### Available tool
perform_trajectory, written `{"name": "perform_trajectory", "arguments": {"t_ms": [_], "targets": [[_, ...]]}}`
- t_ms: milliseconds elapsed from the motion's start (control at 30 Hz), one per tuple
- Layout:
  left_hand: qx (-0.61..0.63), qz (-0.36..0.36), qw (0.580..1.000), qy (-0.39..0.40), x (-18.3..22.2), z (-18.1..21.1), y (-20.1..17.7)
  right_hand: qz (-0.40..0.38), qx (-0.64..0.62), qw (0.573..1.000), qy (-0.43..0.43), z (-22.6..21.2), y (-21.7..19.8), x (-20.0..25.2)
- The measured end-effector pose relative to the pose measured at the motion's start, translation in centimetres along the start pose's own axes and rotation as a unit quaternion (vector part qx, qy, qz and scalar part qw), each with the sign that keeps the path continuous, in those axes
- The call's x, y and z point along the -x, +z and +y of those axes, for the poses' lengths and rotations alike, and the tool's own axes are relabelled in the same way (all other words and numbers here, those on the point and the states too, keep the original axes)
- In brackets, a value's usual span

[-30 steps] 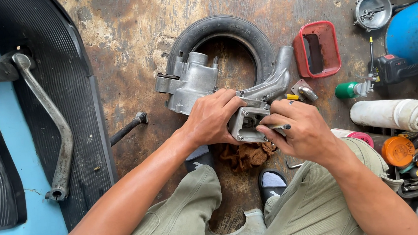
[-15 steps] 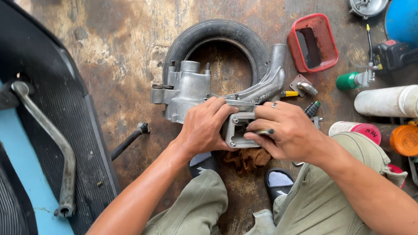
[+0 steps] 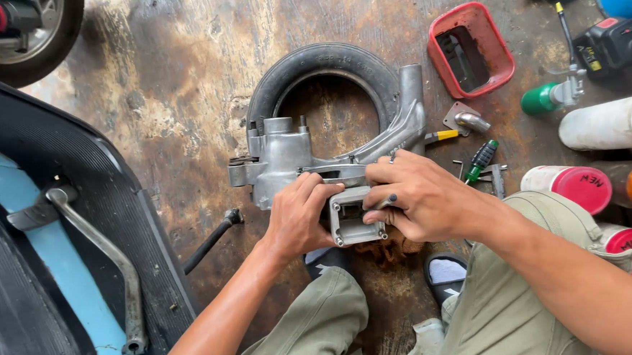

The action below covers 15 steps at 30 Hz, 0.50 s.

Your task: Disassembling, cleaning, and inspecting a motorcycle carburetor using hand tools

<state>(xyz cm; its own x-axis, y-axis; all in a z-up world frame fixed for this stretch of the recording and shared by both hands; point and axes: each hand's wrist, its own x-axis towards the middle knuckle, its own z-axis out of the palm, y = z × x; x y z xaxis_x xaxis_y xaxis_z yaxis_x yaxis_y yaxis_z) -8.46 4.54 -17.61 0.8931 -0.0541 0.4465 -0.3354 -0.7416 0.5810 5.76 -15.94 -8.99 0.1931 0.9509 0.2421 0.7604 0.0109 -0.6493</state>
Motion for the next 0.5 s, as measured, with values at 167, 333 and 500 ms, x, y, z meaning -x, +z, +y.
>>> {"name": "perform_trajectory", "arguments": {"t_ms": [167, 333, 500], "targets": [[-0.009, 0.008, 1.0, 0.004, 0.2, -0.2, 0.3, 0.003, -0.04, 0.999, 0.003, 0.0, 0.4, -0.4], [-0.01, 0.012, 1.0, 0.004, 0.2, 0.2, 0.1, 0.009, -0.058, 0.998, -0.004, -0.3, 0.0, -0.2], [0.004, 0.018, 1.0, 0.017, 0.3, 0.1, 0.3, -0.029, -0.029, 0.999, 0.005, -0.4, -1.1, 0.1]]}}
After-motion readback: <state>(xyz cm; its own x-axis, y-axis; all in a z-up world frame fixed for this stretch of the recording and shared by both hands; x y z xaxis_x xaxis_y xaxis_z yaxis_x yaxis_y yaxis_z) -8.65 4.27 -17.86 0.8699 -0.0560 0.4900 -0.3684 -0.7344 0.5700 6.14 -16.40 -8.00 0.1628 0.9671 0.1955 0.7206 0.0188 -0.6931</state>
